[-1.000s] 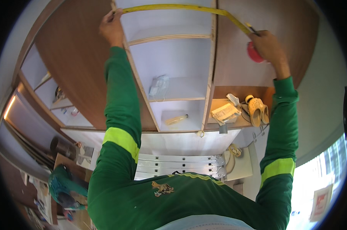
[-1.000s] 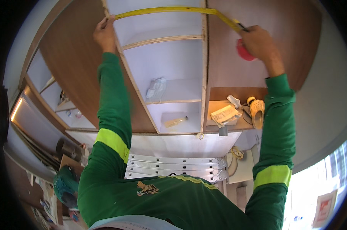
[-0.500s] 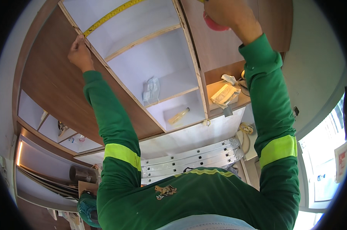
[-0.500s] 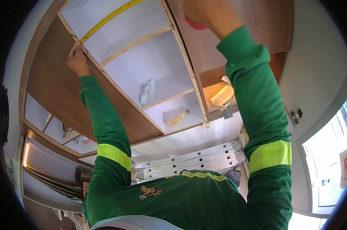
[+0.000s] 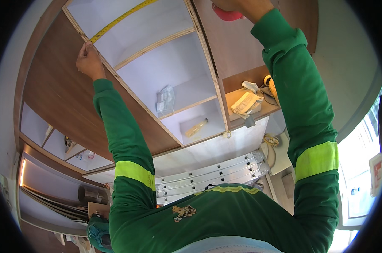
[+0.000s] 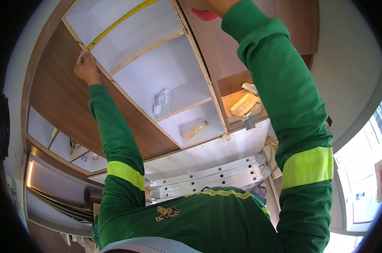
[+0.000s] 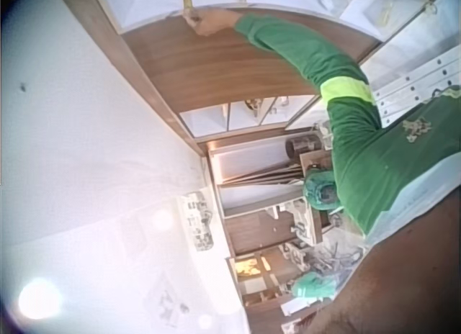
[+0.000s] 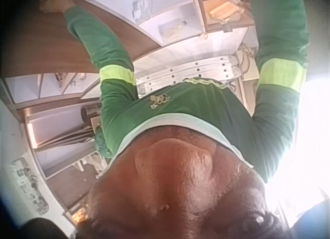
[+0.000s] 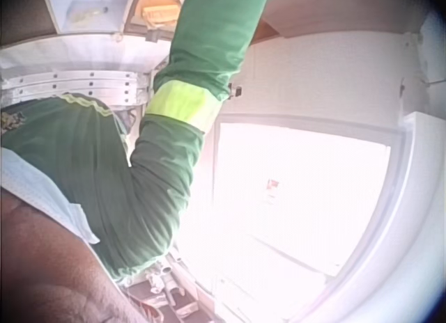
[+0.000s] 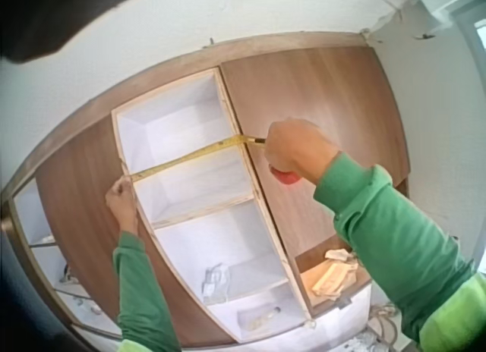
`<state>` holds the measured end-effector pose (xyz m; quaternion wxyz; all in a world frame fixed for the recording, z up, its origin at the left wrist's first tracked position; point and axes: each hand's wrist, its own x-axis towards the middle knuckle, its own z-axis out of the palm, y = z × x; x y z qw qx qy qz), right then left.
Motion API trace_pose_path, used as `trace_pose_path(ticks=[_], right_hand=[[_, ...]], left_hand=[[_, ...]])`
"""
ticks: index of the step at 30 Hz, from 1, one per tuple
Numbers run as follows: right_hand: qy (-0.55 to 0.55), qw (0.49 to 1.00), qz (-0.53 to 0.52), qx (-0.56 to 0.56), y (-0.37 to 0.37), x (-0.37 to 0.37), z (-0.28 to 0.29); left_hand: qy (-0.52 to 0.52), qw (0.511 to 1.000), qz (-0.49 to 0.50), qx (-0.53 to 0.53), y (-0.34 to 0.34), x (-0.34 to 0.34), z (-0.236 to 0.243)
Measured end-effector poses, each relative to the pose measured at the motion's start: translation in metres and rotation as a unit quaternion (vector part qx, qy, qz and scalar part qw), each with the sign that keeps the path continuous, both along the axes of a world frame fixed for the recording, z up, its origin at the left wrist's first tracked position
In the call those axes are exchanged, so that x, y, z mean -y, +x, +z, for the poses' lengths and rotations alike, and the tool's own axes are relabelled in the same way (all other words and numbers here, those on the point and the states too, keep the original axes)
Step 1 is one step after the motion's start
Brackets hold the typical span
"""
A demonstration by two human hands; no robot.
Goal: The person measures the interior dimensions of a wall-mounted cabinet using a tape measure and records the values on a notepad. They measure the height, width, and depth of the cabinet compartments multiple times to ensure accuracy.
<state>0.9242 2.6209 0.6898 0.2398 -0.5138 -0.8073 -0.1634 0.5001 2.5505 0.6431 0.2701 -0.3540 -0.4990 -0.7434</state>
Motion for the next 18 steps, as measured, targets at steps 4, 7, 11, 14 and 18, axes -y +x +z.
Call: trace_pose_path(ticks=[4,7,11,14,18], right_hand=[[-0.008,0.999,0.018,-0.048,0.000,0.003,0.003],[0.010,0.997,0.026,-0.066,0.004,-0.009,0.002],[0.018,0.997,0.026,-0.068,0.005,-0.021,0.000],[-0.005,0.998,0.020,-0.061,0.000,-0.016,-0.003],[-0.012,0.995,0.050,-0.088,-0.014,-0.024,-0.007]], left_hand=[[-0.014,0.990,0.105,-0.088,-0.005,0.002,-0.001],[-0.056,0.957,0.224,-0.176,0.001,0.000,-0.002],[-0.175,0.940,0.242,-0.163,-0.016,0.001,0.008],[-0.216,0.943,0.209,-0.141,-0.029,0.005,0.014],[-0.246,0.941,0.181,-0.146,-0.046,0.022,0.023]])
